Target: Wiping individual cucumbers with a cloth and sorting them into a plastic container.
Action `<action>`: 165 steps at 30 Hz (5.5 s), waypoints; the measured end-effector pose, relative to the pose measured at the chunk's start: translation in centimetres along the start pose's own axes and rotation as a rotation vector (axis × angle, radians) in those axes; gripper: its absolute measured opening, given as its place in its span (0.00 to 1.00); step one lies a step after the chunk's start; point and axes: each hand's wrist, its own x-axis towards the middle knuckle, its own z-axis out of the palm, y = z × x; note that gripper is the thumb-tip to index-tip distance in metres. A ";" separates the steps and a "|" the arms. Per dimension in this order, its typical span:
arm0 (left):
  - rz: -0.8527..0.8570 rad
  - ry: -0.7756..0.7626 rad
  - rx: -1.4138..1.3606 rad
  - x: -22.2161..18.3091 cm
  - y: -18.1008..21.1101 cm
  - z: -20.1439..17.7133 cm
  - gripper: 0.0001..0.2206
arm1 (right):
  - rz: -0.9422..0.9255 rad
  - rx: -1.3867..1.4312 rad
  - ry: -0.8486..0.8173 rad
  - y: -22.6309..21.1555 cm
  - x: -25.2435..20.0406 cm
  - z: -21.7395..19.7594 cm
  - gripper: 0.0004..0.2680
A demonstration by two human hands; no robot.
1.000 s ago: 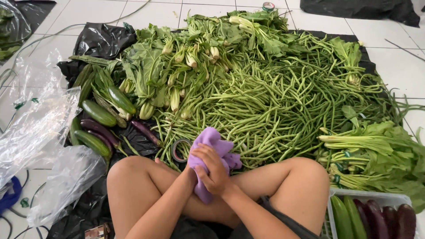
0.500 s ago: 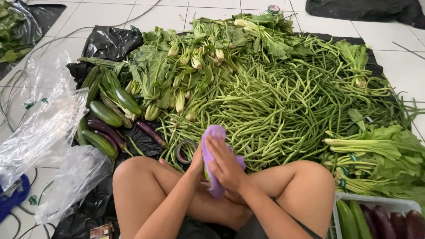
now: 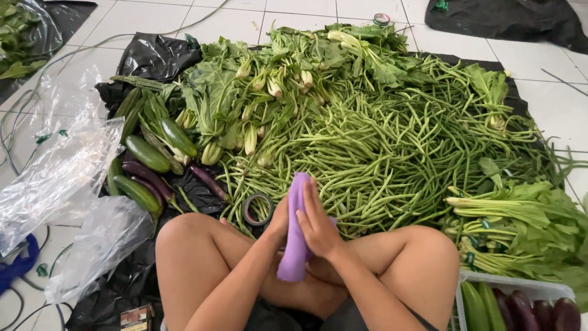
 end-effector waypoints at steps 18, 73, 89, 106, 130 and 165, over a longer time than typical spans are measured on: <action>0.065 -0.084 0.400 4.6 2.8 11.5 0.25 | 0.139 0.215 0.268 5.3 1.8 -1.9 0.13; -0.049 -0.262 1.345 8.3 -2.6 5.6 0.20 | 0.224 0.495 0.773 3.7 -8.5 -16.6 0.23; -0.160 -0.084 1.487 10.3 -3.1 4.7 0.25 | 1.113 -0.261 0.763 6.5 -34.2 -21.9 0.24; 0.541 0.173 1.041 7.1 1.8 12.6 0.11 | 0.649 -0.052 0.755 3.1 -19.6 -20.1 0.05; 0.203 0.161 0.506 9.0 20.6 -0.4 0.10 | 0.639 -0.252 -0.218 8.8 0.7 6.9 0.07; 0.037 0.895 1.274 21.3 15.7 -18.2 0.23 | 0.390 -0.192 0.512 8.6 3.7 -1.3 0.08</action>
